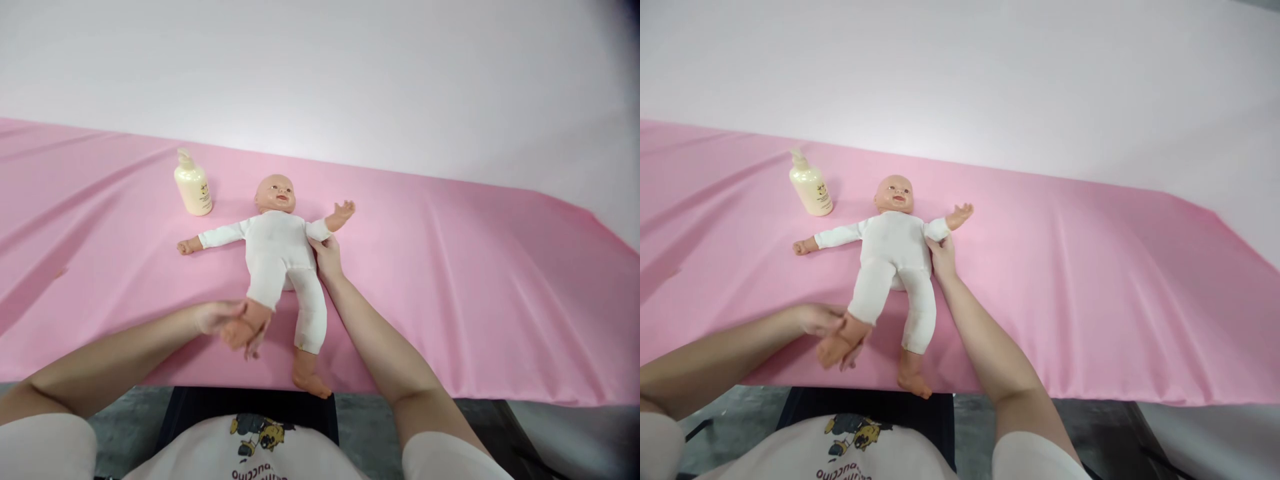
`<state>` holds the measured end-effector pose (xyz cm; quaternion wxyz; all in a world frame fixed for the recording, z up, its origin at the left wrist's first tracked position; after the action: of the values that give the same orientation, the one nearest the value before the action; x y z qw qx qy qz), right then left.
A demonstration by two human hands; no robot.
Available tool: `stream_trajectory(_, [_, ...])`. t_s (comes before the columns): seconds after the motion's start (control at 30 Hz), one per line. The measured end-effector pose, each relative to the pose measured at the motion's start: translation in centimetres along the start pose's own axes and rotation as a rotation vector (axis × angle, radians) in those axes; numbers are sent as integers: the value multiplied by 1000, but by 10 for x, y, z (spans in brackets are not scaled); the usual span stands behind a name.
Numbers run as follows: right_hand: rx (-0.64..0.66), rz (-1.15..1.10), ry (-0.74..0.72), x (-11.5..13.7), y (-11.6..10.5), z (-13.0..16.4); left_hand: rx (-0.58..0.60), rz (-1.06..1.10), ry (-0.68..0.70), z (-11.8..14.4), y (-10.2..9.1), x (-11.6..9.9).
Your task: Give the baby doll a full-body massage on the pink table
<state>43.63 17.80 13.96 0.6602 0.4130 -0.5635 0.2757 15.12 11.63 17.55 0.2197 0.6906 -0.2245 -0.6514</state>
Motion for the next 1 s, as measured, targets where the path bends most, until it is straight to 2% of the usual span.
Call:
stream_trajectory(0.1, [47,202,-168,11,5,6,-128,292,160,-7,-7,-7])
stream_trajectory(0.17, [77,338,-295,18,8,10,-243,351,217,-10,-17,-7])
stream_trajectory(0.23, [88,442,-368,21,8,12,-297,353,213,-13,-23,-6])
stream_trajectory(0.37, [94,554,-406,22,7,12,-359,344,229,-15,-29,-5])
stream_trajectory(0.47, [88,528,-392,21,8,12,-377,336,230,-14,-30,-6])
stream_trajectory(0.57, [99,378,-306,17,9,10,-300,294,202,-12,-26,-7])
stream_trajectory(0.7, [51,176,-94,2,5,3,23,164,21,-7,-5,-3])
stream_trajectory(0.8, [1,92,-34,-8,-2,-3,229,74,-134,-2,9,2])
stream_trajectory(0.87, [9,53,-24,-13,-4,-8,288,13,-204,1,13,4])
stream_trajectory(1.0, [37,4,-29,-17,-6,-15,320,-51,-278,2,14,8])
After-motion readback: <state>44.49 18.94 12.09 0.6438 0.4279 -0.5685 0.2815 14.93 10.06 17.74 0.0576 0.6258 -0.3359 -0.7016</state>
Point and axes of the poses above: each hand's wrist, its own z-axis away from the middle knuckle, its own y-axis out of the palm, x = y × z, the point moved 5 cm from there along -z, towards the middle knuckle, and after that the axes turned 13 degrees about y, right-handed, at the moved point
